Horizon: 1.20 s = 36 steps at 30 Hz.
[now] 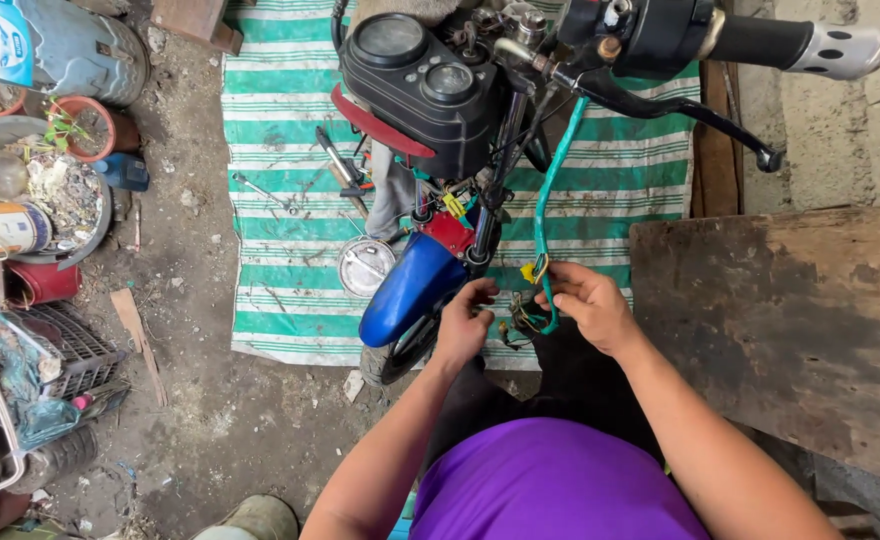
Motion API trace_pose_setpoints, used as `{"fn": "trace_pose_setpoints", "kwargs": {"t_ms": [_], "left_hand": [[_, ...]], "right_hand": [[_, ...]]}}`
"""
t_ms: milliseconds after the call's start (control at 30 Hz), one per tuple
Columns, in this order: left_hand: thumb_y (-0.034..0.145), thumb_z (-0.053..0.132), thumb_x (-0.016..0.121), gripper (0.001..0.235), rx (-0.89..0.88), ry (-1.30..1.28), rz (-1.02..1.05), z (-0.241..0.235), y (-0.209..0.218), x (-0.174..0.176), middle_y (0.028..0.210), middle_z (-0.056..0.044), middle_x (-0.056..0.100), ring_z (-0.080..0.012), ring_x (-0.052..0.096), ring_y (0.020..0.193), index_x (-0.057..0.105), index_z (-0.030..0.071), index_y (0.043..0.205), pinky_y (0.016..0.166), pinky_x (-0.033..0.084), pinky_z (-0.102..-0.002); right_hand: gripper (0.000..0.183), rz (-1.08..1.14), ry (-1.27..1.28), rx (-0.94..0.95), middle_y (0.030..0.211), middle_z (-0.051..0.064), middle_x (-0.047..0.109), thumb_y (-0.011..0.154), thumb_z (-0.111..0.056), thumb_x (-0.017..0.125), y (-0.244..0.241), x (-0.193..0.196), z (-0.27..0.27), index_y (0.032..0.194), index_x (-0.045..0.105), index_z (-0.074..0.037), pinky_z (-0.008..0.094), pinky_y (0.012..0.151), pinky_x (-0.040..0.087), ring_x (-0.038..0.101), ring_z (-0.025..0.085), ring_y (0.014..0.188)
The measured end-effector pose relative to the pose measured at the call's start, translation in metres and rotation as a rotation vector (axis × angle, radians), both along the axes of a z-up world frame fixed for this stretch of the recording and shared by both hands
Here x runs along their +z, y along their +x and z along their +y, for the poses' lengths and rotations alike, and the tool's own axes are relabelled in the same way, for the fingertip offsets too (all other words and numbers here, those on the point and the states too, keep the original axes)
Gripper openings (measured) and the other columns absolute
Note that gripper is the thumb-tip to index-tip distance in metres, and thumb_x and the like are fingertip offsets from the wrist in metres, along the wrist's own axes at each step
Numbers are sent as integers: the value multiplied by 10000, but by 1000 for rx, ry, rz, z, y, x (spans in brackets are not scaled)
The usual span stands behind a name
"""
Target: The person retrieves a small item from a cluttered storage area and walks to a blue motorcycle. They proceed to work on the motorcycle's handlebar area, manipulating wires and connectors with their hands. The person then moves to a nearby toolbox to select a tool.
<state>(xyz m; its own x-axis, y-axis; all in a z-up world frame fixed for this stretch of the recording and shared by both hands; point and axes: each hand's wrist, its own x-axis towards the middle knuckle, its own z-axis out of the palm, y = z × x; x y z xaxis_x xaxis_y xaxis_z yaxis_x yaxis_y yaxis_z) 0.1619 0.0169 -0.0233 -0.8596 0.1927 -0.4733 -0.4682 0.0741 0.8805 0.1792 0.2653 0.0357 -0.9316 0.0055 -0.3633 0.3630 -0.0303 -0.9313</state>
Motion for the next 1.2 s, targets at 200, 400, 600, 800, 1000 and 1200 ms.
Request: {"fn": "trace_pose_setpoints", "kwargs": {"t_ms": [200, 400, 600, 800, 1000, 1200], "left_hand": [[830, -122, 620, 927, -226, 325, 34, 21, 6, 27, 1552, -229, 628, -386, 601, 1396, 453, 70, 1721, 1120, 575, -523], [958, -51, 797, 899, -109, 558, 104, 31, -5, 20, 1539, -200, 521, -328, 585, 1430, 377, 20, 1749, 1110, 586, -445], [1011, 110, 865, 441, -101, 340, 154, 20, -23, 7, 1080, -53, 612, -188, 717, 1084, 735, 52, 1429, 891, 667, -340], [995, -153, 563, 593, -316, 187, 170, -3, -14, 19, 1240, -115, 766, -277, 691, 1300, 730, 152, 1476, 1078, 587, -498], [797, 141, 653, 602, -882, -112, 164, -26, 9, 25, 1268, -107, 831, -445, 722, 1281, 779, 249, 1375, 1129, 566, -590], [785, 384, 781, 665, -958, -220, -27, -45, 16, 25, 1172, -125, 850, -408, 761, 1234, 745, 225, 1429, 1094, 588, -570]], "right_hand": [[565, -36, -348, -113, 1186, 290, 802, 902, 198, 599, 13, -8, 2, 1455, 645, 94, 537, 939, 701, 821, 389, 1070], [577, -14, -29, 42, 1178, 185, 807, 868, 152, 681, 24, -9, 1, 1442, 696, 95, 489, 987, 666, 743, 249, 1086], [381, -32, 458, 172, 1135, 222, 859, 977, -102, 782, 25, 5, -10, 1345, 791, -3, 480, 936, 653, 820, 329, 1099], [313, -121, -78, 61, 1122, 186, 855, 1023, 45, 640, 43, -19, 0, 1316, 748, 32, 435, 942, 685, 801, 247, 1078], [307, -130, -307, -46, 1107, 264, 798, 1036, 53, 583, 51, -38, 10, 1324, 685, 79, 504, 906, 705, 810, 341, 1054], [318, -158, -440, -179, 1161, 271, 792, 1022, 31, 590, 52, -52, 25, 1326, 681, 53, 523, 888, 712, 822, 379, 1076]]}}
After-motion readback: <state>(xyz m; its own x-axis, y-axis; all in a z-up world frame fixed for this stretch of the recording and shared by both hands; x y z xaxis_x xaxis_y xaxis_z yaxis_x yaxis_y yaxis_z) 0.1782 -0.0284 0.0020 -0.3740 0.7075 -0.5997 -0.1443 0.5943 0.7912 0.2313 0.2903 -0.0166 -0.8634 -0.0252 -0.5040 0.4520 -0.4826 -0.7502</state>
